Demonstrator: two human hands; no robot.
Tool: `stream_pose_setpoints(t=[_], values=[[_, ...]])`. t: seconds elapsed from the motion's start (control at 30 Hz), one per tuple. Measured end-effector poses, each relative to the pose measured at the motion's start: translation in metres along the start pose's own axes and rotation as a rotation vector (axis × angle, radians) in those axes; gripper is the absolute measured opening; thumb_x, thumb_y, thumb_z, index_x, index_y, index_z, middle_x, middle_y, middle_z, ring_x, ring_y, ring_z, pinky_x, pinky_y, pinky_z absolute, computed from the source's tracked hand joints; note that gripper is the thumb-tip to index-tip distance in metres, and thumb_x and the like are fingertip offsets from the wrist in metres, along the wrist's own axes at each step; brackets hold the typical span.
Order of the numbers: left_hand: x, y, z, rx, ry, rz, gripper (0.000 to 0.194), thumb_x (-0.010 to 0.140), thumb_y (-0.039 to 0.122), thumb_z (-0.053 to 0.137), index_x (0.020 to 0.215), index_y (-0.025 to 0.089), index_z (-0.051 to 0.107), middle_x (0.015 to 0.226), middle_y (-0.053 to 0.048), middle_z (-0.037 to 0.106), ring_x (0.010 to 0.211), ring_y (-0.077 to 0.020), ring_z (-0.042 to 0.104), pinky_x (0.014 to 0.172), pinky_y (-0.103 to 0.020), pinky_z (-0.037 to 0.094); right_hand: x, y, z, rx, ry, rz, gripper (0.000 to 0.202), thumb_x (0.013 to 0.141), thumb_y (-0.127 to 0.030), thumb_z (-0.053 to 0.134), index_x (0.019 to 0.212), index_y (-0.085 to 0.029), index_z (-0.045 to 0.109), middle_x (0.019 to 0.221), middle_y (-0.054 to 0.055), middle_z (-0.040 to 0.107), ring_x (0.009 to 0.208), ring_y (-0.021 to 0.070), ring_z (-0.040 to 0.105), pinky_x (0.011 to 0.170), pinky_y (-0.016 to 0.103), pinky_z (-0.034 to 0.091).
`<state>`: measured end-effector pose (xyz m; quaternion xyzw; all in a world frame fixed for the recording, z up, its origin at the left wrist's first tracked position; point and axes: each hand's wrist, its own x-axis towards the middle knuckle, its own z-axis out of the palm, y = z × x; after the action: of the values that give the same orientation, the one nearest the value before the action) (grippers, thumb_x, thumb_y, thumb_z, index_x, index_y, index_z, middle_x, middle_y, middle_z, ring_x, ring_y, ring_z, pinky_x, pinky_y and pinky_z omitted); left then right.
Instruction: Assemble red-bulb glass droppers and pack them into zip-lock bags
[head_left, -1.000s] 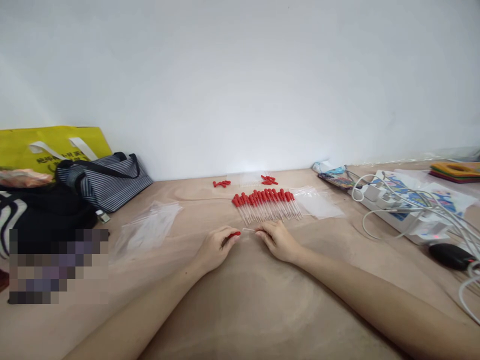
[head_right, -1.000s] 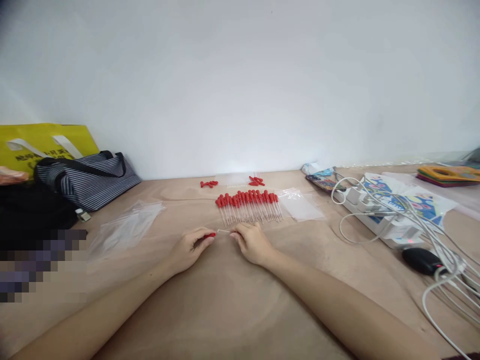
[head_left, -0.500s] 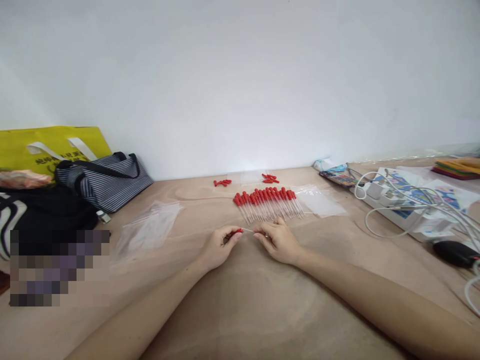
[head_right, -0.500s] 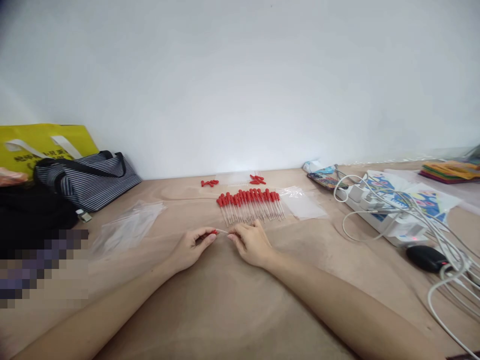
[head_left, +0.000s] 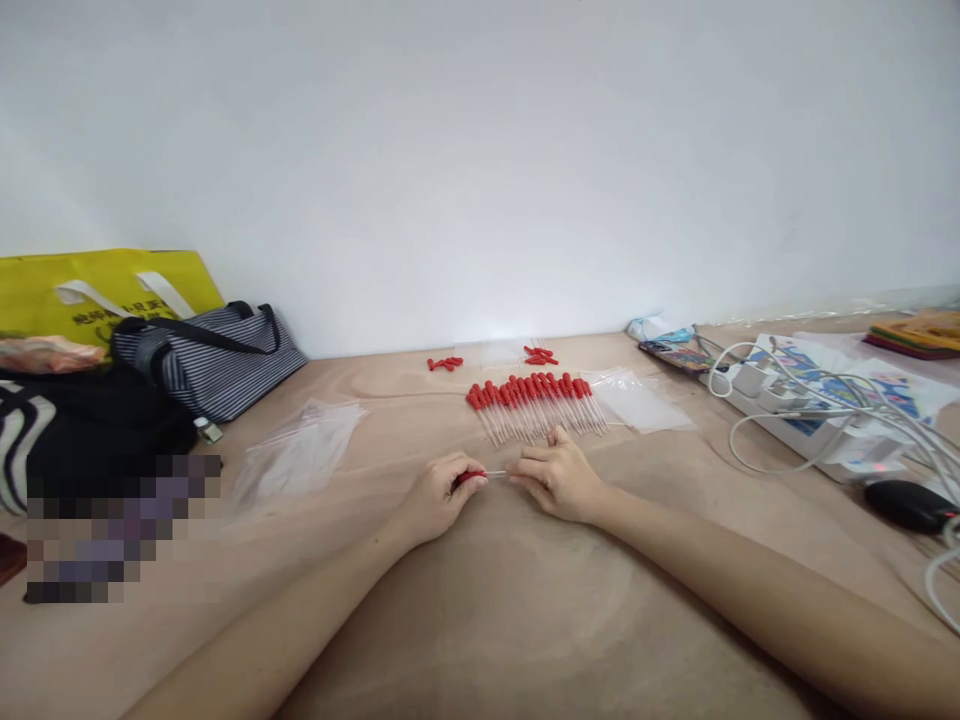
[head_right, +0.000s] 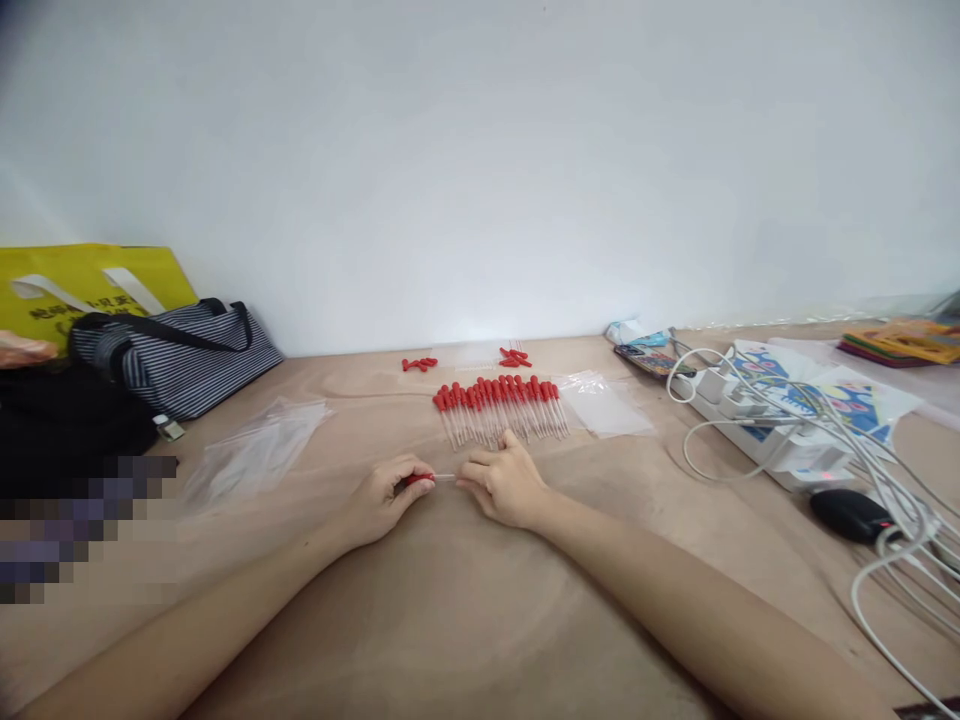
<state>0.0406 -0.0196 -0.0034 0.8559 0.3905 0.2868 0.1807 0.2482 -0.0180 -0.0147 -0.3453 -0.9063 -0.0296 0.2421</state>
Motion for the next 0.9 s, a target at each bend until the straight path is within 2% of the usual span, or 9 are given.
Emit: stream_pose_setpoints(t=[0.2, 0.67, 0.9], values=[[-0.002, 0.003, 0.001, 0.054, -0.042, 0.073, 0.016, 0.083, 0.022, 0.043, 0.075, 0.016, 0.056, 0.072, -0.004, 0.058, 0.068, -0.0149, 0.053, 0.063, -0.026, 0.041, 0.0, 0.002, -0.002, -0.065, 0.01, -0.057, 0.026, 0.086, -0.025, 0.037, 0.087, -0.021, 0.063, 0.07, 0.001, 0.059, 0.057, 0.01, 0.042, 0.065, 0.03, 0.017], [-0.003, 0.003, 0.003, 0.087, -0.08, 0.148, 0.018, 0.084, 0.023, 0.04, 0.074, 0.016, 0.054, 0.07, -0.004, 0.054, 0.067, -0.0156, 0.05, 0.062, -0.026, 0.039, 0.002, -0.013, 0.006, 0.111, -0.045, 0.053, 0.023, 0.085, -0.022, 0.038, 0.086, -0.019, 0.061, 0.074, 0.002, 0.064, 0.066, 0.0122, 0.051, 0.064, 0.027, 0.021], [-0.002, 0.004, 0.002, 0.052, -0.058, 0.109, 0.018, 0.084, 0.023, 0.042, 0.078, 0.016, 0.057, 0.075, -0.004, 0.057, 0.07, -0.015, 0.053, 0.065, -0.026, 0.042, 0.007, -0.015, 0.0, 0.093, -0.092, 0.093, 0.024, 0.087, -0.023, 0.036, 0.085, -0.018, 0.06, 0.077, 0.003, 0.063, 0.07, 0.0133, 0.05, 0.066, 0.028, 0.021]])
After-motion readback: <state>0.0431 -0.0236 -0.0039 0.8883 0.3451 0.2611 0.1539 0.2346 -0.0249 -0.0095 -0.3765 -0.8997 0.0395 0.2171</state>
